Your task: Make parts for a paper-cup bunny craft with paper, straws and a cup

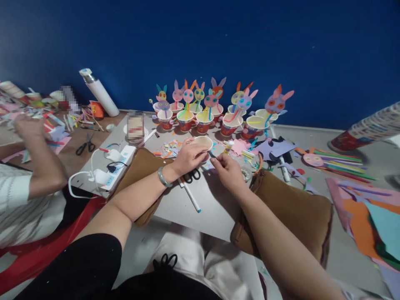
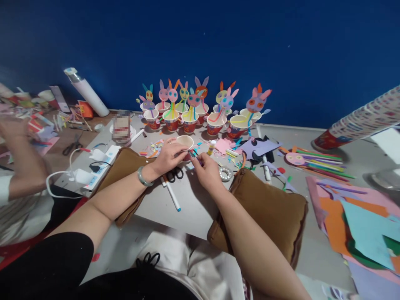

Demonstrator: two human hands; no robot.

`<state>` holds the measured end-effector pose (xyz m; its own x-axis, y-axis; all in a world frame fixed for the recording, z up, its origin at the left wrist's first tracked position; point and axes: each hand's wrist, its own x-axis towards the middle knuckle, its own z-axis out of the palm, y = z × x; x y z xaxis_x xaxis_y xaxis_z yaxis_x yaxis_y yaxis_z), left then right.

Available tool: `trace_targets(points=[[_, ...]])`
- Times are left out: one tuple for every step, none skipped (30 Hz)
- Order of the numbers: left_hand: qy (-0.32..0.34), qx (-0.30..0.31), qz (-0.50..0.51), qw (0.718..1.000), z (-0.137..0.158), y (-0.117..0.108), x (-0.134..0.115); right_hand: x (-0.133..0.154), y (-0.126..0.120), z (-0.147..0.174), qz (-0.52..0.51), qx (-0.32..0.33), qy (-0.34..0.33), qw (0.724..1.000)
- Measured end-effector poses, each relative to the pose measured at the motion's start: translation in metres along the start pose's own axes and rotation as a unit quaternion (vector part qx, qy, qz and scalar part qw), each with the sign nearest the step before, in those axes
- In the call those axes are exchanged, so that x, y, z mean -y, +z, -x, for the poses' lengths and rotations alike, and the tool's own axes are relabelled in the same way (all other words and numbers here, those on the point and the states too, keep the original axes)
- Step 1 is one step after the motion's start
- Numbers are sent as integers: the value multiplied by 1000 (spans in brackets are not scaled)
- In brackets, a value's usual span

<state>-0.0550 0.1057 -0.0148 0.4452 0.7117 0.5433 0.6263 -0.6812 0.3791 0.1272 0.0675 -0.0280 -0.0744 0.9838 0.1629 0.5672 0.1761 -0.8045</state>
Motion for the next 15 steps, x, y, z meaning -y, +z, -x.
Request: trace_targets(points=[[0, 1, -4, 1000, 0, 0, -1, -1, 0, -1, -52, 18, 12, 998], [0, 3, -8, 1000, 0, 0, -1, -2, 0, -2, -74, 26, 18, 997], [1, 4, -9, 1000, 1, -1, -2, -1, 0, -2, -62, 24, 18, 998], [3, 6, -9, 1000, 1, -1, -2, 1, -1, 0, -20, 11, 11, 1000], [3, 8, -8, 1000, 2, -1, -3, 3, -2, 2, 45, -9, -1, 999], [3, 12, -7, 1000, 2, -2, -3, 6, -2, 4, 120, -27, -16, 992], [2, 14, -7, 1000, 3, -2, -3, 9, -3, 6, 192, -38, -29, 980], [1, 13, -6, 1000, 3, -2, -4, 11, -4, 8, 251, -40, -42, 966], [0, 12, -6, 1000, 4, -2, -4, 13, -5, 10, 297, -36, -57, 952], [-1, 9, -6, 1000, 4, -2, -4, 14, -5, 12, 331, -31, -72, 940], [-2, 6, -7, 1000, 4, -2, -4, 15, -5, 12, 355, -25, -87, 930], [-3, 5, -7, 1000, 4, -2, -4, 15, -5, 13, 372, -21, -101, 922], [-3, 4, -8, 1000, 4, -1, -4, 15, -5, 13, 385, -20, -112, 916], [-2, 3, -9, 1000, 4, -1, -4, 15, -5, 13, 396, -21, -120, 910], [0, 2, -9, 1000, 4, -1, -4, 14, -5, 13, 404, -21, -128, 906]])
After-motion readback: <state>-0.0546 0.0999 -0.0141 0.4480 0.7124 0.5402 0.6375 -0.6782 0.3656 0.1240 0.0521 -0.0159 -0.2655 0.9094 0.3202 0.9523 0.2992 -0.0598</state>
